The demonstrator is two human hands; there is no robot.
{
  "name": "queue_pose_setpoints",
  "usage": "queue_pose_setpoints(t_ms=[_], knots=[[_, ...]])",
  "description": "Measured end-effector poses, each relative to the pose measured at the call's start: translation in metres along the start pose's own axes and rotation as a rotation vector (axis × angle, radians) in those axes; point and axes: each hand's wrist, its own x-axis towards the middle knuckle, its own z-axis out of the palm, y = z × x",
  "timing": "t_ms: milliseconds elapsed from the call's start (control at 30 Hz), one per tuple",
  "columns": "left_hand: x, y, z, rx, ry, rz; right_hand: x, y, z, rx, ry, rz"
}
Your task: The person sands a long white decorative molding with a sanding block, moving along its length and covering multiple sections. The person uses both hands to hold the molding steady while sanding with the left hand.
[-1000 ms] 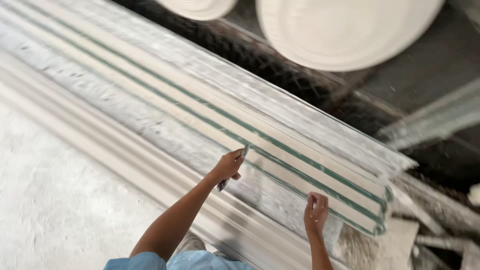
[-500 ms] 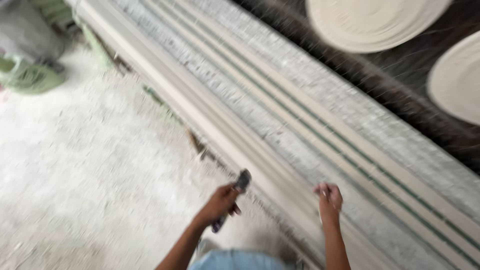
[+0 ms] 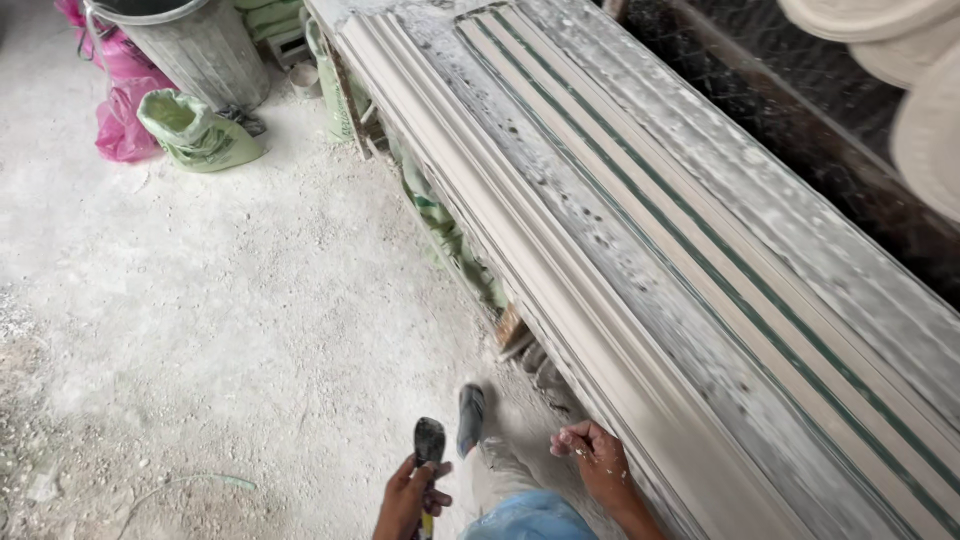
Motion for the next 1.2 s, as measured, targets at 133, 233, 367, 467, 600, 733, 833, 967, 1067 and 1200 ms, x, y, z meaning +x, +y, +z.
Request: queue_pose_setpoints(t_ms=[133,233,367,467,600,733,833,967,1067,1200], knots=[[0.051,0.083,0.034,-0.015,-0.028,-0.072,0.092,-0.03,0.04,0.001,0.009,0.068],[0.084,0.18,0.06,0.032,-0.103,0.042,0.18,-0.069,0.067,-0.056,-0.049,-0.14],[0.134,0.328,0.106,0.188,-0.097,0.128,0.3,-0.13,0.074,0.079,0.195,-0.096],[0.174,0.426,0.14,0.248,-0.183,0.187,0.358,-0.157,0.045,0.151,0.329,-0.183],[0.238,0.523,0.194,0.204,-0.308,0.216,0.416,-0.169,0.01,0.287,0.503,-0.335],[0.333,0.6,0.254,0.213,-0.439,0.118,0.469,-0.165,0.017,0.275,0.775,-0.112],[0.419,0.666,0.299,0.322,-0.629,0.175,0.518,-0.164,0.047,0.249,0.87,0.095],[0.525,0.758,0.349,0.745,-0.719,0.28,0.588,-0.181,0.112,0.051,0.982,0.146],[0.602,0.814,0.397,1.049,-0.769,0.422,0.645,-0.212,0.141,-0.238,1.04,0.228],[0.693,0.864,0.464,1.186,-0.953,1.156,0.709,-0.24,0.164,-0.758,1.053,-0.002]])
